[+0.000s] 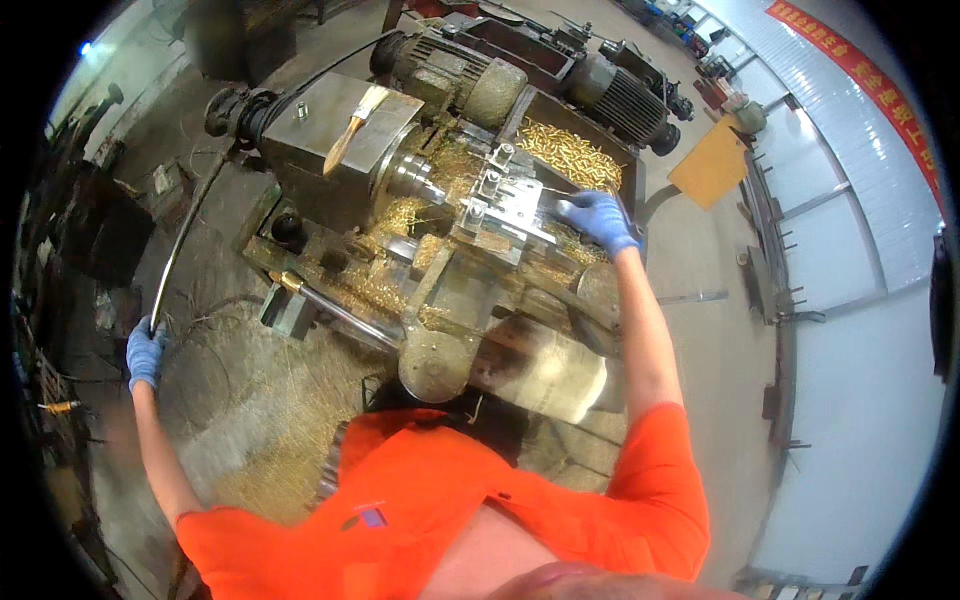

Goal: The person operates a metal turning lathe, repeatedly loading small brass parts into the machine, actuating controls, and collecting finished parts into a perforated metal tray. The process is repeated continuously throughout the clip.

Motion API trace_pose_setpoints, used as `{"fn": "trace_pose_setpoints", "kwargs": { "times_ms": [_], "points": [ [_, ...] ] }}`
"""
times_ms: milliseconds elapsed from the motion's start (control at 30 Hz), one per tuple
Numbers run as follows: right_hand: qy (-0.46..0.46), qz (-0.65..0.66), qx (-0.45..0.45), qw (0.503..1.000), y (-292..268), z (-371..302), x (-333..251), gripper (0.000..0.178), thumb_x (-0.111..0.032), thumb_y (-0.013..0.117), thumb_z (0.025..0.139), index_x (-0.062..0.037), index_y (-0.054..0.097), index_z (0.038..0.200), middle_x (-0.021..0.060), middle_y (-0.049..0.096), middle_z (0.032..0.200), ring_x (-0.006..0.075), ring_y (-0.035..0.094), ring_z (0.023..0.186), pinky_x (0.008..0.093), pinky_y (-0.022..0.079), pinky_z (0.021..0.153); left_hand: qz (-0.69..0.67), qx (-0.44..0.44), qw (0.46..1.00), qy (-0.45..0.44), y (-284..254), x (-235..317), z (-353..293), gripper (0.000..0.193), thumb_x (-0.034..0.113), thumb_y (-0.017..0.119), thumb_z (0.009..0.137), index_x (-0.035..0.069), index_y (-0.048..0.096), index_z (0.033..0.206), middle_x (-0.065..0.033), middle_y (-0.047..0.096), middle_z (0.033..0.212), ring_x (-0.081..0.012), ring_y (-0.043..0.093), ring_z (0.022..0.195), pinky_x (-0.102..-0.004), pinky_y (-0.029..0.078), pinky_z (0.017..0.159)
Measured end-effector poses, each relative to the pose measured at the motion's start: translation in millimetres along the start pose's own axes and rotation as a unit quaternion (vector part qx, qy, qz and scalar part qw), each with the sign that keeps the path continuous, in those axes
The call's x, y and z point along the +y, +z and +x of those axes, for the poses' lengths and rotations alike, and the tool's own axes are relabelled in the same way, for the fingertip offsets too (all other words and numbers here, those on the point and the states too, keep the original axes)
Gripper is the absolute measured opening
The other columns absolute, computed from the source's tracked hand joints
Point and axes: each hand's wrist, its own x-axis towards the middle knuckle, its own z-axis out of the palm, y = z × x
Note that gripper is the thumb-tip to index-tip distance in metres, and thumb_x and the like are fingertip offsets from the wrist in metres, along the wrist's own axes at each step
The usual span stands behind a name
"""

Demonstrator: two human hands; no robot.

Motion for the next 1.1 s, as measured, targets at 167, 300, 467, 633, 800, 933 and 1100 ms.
{"fn": "trace_pose_setpoints", "kwargs": {
  "times_ms": [167,300,467,633,800,933,1100],
  "points": [
    [-0.053,0.297,0.126,0.945,-18.5,-59.0,-55.9,0.024,-0.018,0.069,0.078,0.0002,0.066,0.093,0.003,0.064,0.082,0.008,0.055,0.076,0.0225,0.046,0.069,0.049,0.014,0.995,-0.09,7.3,-35.4,19.3,0.035,0.025,0.065,0.074,0.002,0.062,0.1,-0.0199,0.064,0.089,-0.0337,0.061,0.084,-0.0385,0.047,0.074],
    [-0.297,0.146,0.144,0.933,19.7,-108.5,-125.0,0.023,-0.016,0.071,0.069,-0.0055,0.065,0.089,0.0126,0.064,0.094,0.0267,0.06,0.087,0.0351,0.047,0.081,0.061,0.007,0.993,-0.097,1.5,-27.1,35.1,0.032,0.023,0.064,0.072,0.002,0.062,0.096,-0.0202,0.064,0.088,-0.0339,0.062,0.083,-0.0398,0.047,0.073],
    [-0.409,0.247,-0.163,0.863,28.7,-128.9,-181.3,0.032,-0.028,0.07,0.073,-0.0088,0.065,0.098,0.0163,0.044,0.129,0.0317,0.043,0.117,0.0384,0.036,0.096,0.073,0.008,0.992,-0.104,3.3,-31.8,30.3,0.029,0.022,0.063,0.072,0.002,0.062,0.094,-0.0214,0.063,0.086,-0.0343,0.062,0.084,-0.0405,0.047,0.073],
    [-0.334,0.043,0.025,0.941,36.1,-71.1,-163.9,0.03,-0.033,0.07,0.072,-0.0095,0.068,0.09,0.0131,0.061,0.102,0.0298,0.056,0.094,0.0368,0.045,0.083,0.125,0.028,0.989,-0.069,-3.7,-30.7,38.5,0.028,0.021,0.061,0.073,0.001,0.062,0.093,-0.022,0.063,0.087,-0.0354,0.061,0.086,-0.0412,0.048,0.074],
    [-0.37,-0.182,0.005,0.911,73.8,-6.3,-194.1,0.04,-0.047,0.062,0.069,-0.0079,0.069,0.078,0.0156,0.064,0.077,0.0316,0.06,0.079,0.039,0.045,0.08,0.147,0.024,0.979,-0.136,-24.7,1.2,37.9,0.028,0.021,0.061,0.071,0.002,0.062,0.091,-0.0224,0.062,0.092,-0.0377,0.06,0.089,-0.0422,0.047,0.076],
    [-0.247,-0.218,-0.106,0.938,76.4,12.7,-205.2,0.047,-0.049,0.059,0.069,-0.0039,0.067,0.075,0.0191,0.062,0.071,0.0342,0.061,0.073,0.0393,0.048,0.073,0.098,0.026,0.986,-0.131,-10.8,52.0,-19.4,0.038,0.032,0.069,0.067,0.004,0.063,0.091,-0.0194,0.063,0.092,-0.0348,0.06,0.09,-0.0413,0.047,0.075],
    [-0.247,-0.151,-0.108,0.951,84.7,12.8,-200.9,0.05,-0.051,0.058,0.07,-0.0012,0.065,0.075,0.02,0.061,0.07,0.0349,0.061,0.071,0.0401,0.049,0.069,0.095,0.035,0.983,-0.152,0.5,101.1,-84.3,0.034,0.033,0.067,0.07,0.005,0.065,0.089,-0.0189,0.064,0.085,-0.0346,0.062,0.082,-0.0419,0.047,0.072]
  ]
}}
